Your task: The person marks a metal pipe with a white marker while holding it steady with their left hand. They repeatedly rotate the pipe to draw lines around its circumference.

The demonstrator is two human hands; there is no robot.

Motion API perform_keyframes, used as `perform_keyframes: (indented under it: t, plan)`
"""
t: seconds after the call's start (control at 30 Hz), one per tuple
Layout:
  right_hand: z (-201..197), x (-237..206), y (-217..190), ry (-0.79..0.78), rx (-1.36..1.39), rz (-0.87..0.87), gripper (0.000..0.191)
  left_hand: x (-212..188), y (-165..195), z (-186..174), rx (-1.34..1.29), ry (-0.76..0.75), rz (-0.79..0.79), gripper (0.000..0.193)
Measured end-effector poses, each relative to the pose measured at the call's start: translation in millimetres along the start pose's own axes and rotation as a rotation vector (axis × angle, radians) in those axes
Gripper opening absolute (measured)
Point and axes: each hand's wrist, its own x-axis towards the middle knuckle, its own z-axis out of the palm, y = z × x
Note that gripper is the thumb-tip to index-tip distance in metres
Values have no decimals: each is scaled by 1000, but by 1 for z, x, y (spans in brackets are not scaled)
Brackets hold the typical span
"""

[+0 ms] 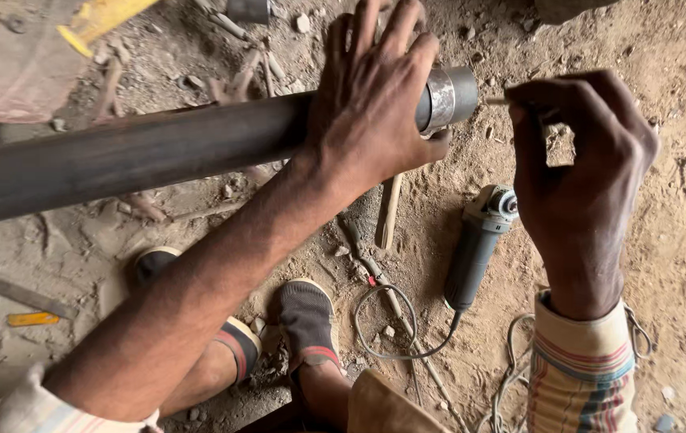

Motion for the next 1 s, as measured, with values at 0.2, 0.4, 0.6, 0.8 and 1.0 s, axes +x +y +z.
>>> perform_keyframes:
  t: [0.2,0.4,0.6,0.8,1.0]
  plan:
    - [-2,4,-6,-48,-10,-35,10,-9,7,2,-4,-24,-15,91]
    - [3,13,-10,-78,0,-42,10,-8,11,5,54,53,-3,88]
    - [21,33,-2,-120,-78,-170,5,-6,8,19,18,30,-51,83]
    - [29,42,-2,-161,-124,-228,1,-7,5,30,-17,38,-76,91]
    - [30,45,-6,-181,-136,-239,3,-7,3,41,-18,67,-64,93]
